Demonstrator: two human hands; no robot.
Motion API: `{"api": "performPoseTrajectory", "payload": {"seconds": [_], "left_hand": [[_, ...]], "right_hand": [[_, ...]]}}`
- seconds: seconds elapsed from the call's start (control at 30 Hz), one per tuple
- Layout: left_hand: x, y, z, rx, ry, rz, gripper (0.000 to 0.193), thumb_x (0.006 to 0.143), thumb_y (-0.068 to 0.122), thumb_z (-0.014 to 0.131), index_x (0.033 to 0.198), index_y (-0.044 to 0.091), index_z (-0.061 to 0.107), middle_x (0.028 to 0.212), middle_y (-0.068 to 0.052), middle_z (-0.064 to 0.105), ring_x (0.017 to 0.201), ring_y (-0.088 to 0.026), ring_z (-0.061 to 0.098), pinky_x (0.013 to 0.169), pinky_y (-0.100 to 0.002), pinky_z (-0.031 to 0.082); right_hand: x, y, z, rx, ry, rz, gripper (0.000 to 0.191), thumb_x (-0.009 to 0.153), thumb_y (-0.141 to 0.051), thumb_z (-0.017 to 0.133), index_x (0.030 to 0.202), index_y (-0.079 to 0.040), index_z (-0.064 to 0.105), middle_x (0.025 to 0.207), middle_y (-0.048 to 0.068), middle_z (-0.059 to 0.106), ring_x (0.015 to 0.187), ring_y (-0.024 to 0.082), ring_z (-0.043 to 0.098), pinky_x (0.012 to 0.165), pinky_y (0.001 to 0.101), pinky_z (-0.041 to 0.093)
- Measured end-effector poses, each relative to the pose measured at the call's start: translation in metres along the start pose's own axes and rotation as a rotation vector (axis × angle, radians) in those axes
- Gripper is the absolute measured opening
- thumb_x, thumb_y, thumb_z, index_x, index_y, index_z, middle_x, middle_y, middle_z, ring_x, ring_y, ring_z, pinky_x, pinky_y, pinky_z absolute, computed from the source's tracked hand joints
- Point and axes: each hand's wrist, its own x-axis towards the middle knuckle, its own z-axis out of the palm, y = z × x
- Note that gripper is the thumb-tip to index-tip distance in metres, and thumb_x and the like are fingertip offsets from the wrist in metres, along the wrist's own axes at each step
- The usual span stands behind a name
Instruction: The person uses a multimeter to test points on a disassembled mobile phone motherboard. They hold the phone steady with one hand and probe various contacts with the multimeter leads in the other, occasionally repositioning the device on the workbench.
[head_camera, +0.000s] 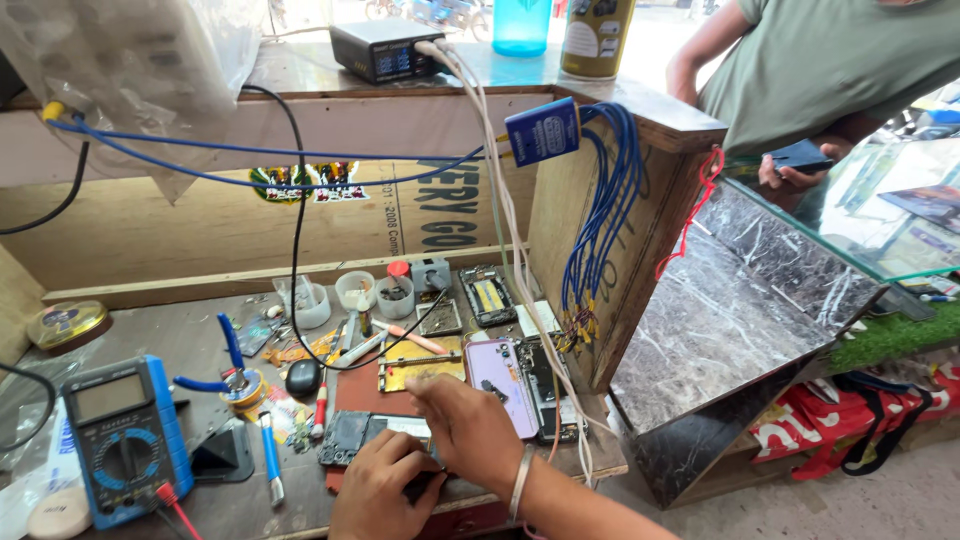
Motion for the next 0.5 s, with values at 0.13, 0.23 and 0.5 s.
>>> {"api": "performPoseTrajectory", "payload": {"seconds": [0.13,0.23,0.5], "left_hand": [[0.0004,-0.0024,0.0021,-0.007,0.014,0.058,0.019,0.063,0.010,0.085,0.078,0.009,0.073,0.090,-0.003,0.071,0.088,-0.026,0.067,0.076,-0.039,0.056],[0.0002,-0.0044,0.0021,0.006,-0.009,0.046,0.019,0.063,0.012,0.086,0.078,0.009,0.074,0.093,-0.004,0.072,0.091,-0.027,0.066,0.079,-0.040,0.056],[-0.0023,-0.0102,0.0084,0.079,0.016,0.078,0.021,0.062,0.016,0.086,0.078,0.012,0.074,0.095,-0.002,0.073,0.097,-0.027,0.066,0.088,-0.044,0.050]], "right_hand": [[0.0043,0.0025,-0.0003,-0.136,0.028,0.102,0.019,0.094,-0.019,0.075,0.111,-0.011,0.070,0.091,0.011,0.072,0.075,0.030,0.074,0.062,0.0393,0.059],[0.0036,0.0031,0.0005,-0.012,0.042,0.052,0.025,0.095,-0.015,0.071,0.118,-0.009,0.066,0.100,0.012,0.072,0.081,0.029,0.076,0.066,0.0367,0.061],[-0.0016,0.0074,0.0026,0.070,0.122,-0.027,0.024,0.097,-0.010,0.068,0.119,-0.002,0.063,0.109,0.016,0.068,0.085,0.030,0.073,0.070,0.0388,0.062]]}}
